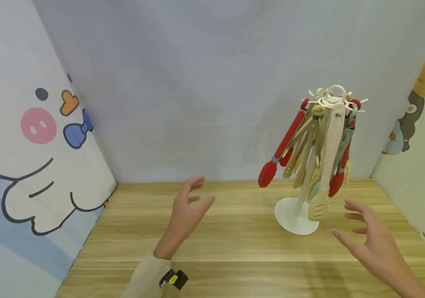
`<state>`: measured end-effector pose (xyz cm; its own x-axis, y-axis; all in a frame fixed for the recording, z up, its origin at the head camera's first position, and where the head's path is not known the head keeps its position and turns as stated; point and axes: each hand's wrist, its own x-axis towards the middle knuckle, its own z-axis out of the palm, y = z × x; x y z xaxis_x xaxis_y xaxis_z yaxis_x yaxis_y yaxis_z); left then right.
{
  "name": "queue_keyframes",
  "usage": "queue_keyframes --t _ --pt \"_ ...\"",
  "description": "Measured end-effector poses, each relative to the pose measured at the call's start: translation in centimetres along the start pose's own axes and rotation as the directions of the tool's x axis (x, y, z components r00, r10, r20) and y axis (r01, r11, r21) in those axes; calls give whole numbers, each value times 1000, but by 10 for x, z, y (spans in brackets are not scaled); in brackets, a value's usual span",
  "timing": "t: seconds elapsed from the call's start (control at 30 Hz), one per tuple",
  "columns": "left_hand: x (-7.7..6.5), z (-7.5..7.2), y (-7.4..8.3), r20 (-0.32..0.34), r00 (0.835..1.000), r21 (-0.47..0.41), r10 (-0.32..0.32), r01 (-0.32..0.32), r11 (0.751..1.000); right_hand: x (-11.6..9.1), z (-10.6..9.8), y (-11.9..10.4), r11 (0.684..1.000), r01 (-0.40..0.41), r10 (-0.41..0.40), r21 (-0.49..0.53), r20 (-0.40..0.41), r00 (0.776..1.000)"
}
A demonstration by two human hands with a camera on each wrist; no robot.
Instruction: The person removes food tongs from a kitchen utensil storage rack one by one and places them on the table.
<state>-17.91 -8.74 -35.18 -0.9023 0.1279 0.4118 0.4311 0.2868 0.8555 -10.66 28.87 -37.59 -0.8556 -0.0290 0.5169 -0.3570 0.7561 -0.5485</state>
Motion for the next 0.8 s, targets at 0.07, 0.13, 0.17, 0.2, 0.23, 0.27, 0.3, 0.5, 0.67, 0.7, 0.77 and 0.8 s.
queue_keyframes --t 0.07,0.13,0.17,0.2,0.23,0.27,0.3,0.5,0.67,0.7,0.77,0.8 --pt "4 2 2 4 1000 -10 17 -17 1000 2 -2 -1 1000 10 -10 6 -4 1000" --pt "8 3 6 6 1000 -17 27 -27 999 3 -3 -2 1000 17 -17 7 -7 1000" --pt "9 4 7 6 1000 -20 30 -30 999 5 -4 -3 1000 20 -19 6 -9 1000" --pt "11 5 9 3 999 -19 35 -35 999 6 -4 -3 1000 23 -23 4 -11 1000" --pt "13 6 11 2 999 -16 36 -36 999 7 -5 -4 1000 26 -26 1 -14 1000" --pt "15 6 13 -1 999 -14 40 -40 999 9 -6 -5 1000 29 -29 -2 -18 999" --pt "17 7 15 -5 999 -15 45 -45 999 10 -6 -5 999 32 -33 -5 -22 999" --pt "27 13 23 -4 994 -32 108 -108 994 19 -11 -8 999 50 -51 -5 -47 998" --pt "35 20 32 1 990 -42 138 -138 990 23 -15 -12 998 63 -63 -7 -56 996" --pt "37 21 33 1 990 -45 141 -141 989 24 -15 -13 998 66 -66 -8 -59 996" --pt "39 22 36 6 989 -52 147 -147 988 26 -16 -13 997 73 -73 -7 -66 995" --pt "40 22 38 8 989 -52 150 -150 987 27 -16 -14 997 80 -81 -5 -70 994"
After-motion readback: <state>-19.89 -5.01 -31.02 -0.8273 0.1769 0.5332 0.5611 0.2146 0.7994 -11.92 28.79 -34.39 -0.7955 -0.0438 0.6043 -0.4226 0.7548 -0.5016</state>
